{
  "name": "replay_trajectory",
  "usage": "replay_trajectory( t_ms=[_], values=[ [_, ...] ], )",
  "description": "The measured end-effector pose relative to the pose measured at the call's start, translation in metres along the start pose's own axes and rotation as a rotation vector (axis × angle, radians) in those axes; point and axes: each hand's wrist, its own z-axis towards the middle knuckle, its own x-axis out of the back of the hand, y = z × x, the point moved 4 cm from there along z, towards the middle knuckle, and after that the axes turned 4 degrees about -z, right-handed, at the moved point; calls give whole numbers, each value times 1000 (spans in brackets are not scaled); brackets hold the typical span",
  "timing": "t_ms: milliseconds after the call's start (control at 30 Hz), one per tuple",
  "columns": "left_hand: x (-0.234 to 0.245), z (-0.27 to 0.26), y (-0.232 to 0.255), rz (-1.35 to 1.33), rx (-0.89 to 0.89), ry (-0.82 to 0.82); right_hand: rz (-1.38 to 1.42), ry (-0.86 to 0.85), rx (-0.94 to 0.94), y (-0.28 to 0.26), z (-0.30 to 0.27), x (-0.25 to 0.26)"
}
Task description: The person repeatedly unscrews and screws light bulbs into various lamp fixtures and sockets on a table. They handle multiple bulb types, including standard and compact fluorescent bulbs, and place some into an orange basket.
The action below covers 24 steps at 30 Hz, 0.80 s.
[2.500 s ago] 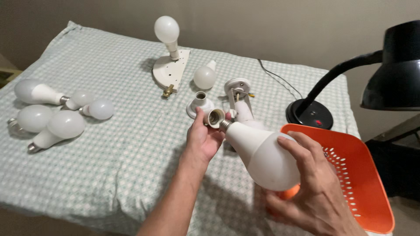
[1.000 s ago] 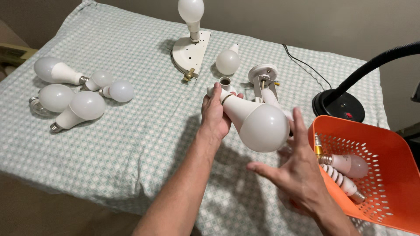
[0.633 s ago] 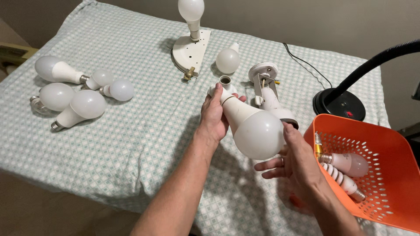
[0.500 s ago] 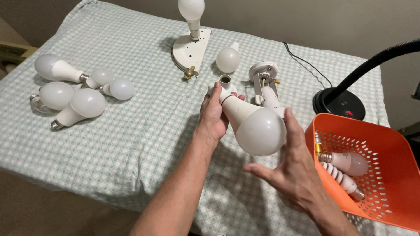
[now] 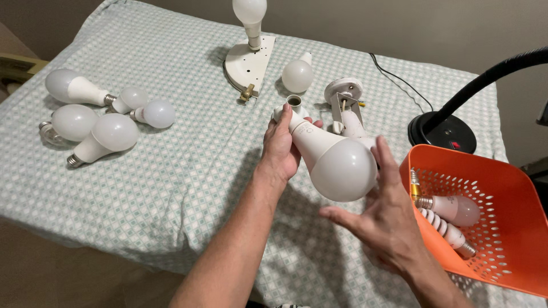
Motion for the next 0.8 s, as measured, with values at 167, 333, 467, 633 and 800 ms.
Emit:
replay_trajectory(
  t_ms=[167, 333, 467, 633, 800],
  values=[
    [-2, -4, -4, -18, 7, 2, -496, 180, 475, -17, -5, -6],
    [-1, -9, 2, -52, 39, -62, 627, -62, -394, 32, 11, -11],
    [2, -14, 8, -19, 6, -85, 319, -79, -222, 33, 12, -9],
    [4, -19, 4, -66, 17, -74, -304, 200, 499, -1, 11, 0],
    [13, -24, 19, -34, 13, -116, 47, 92, 145, -1, 21, -6]
  ],
)
